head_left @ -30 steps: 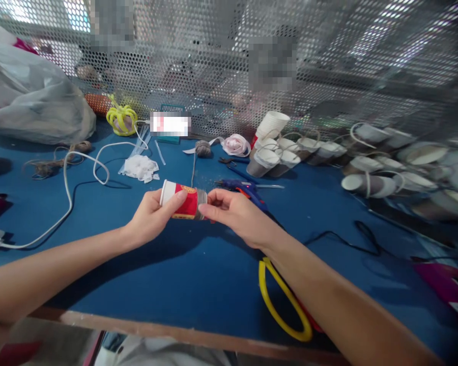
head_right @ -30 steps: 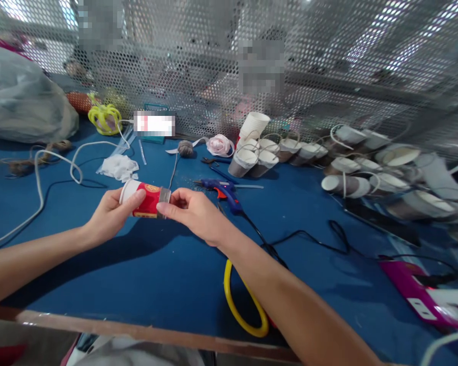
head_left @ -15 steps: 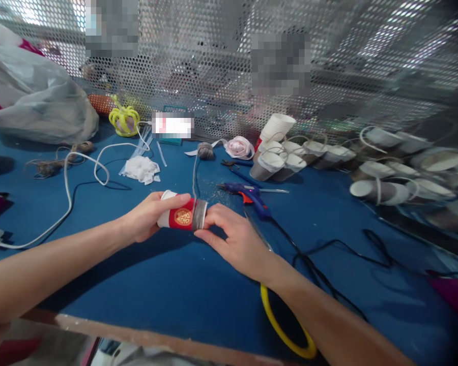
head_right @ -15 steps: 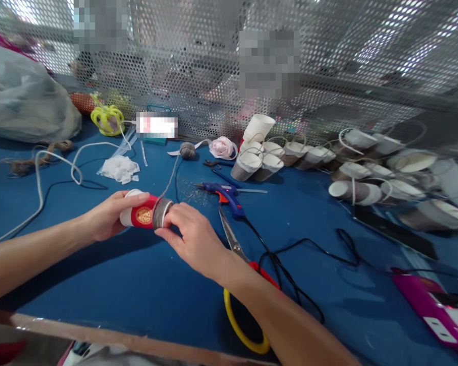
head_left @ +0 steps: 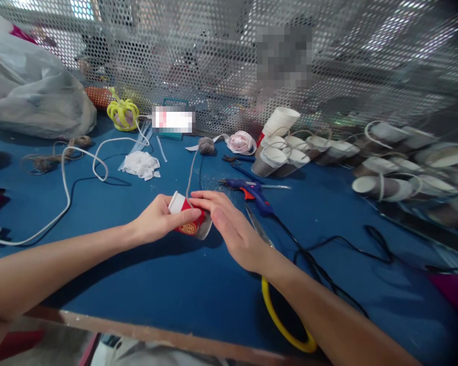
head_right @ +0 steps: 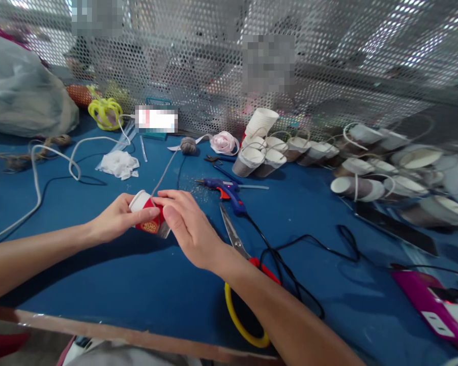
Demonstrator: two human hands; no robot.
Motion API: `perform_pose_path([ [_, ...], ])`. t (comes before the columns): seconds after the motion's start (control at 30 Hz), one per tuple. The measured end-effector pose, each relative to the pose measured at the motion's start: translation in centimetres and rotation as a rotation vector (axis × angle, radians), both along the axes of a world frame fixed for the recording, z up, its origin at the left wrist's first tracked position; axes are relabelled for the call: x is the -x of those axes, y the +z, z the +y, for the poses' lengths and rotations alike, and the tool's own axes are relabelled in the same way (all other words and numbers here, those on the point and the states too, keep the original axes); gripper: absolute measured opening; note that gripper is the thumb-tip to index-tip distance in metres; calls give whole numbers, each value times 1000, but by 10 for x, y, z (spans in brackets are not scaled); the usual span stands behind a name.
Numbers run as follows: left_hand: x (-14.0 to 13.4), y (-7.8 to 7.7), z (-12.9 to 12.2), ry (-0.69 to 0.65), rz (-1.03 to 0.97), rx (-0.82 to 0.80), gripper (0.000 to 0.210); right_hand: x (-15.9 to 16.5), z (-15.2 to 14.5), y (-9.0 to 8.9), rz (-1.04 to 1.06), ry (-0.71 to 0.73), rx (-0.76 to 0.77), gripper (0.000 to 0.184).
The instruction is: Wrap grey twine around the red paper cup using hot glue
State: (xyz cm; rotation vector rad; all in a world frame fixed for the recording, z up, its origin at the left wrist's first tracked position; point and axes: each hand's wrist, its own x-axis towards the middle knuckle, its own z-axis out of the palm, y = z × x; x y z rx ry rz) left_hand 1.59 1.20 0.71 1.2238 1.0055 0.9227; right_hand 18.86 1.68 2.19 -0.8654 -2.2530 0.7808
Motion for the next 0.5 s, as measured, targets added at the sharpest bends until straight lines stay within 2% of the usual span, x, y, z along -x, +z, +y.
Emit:
perform_pose_path([
  [0.1,-1,-1,1,22,17,14,25,4,0,1,20,19,59,38],
  [0.2,-1,-3,3,53,47,31,27,1,5,6,52,-79,71,33],
  [0.33,4,-3,5,122,170,38,32,-25,26,21,21,-444,87,25],
  [0.43,8,-3,7,134,228,27,34,-54,48,29,-23,-696,-11,23],
  [0.5,10,-4,9,133,250,6,34,-70,61,27,-283,-804,-26,19],
])
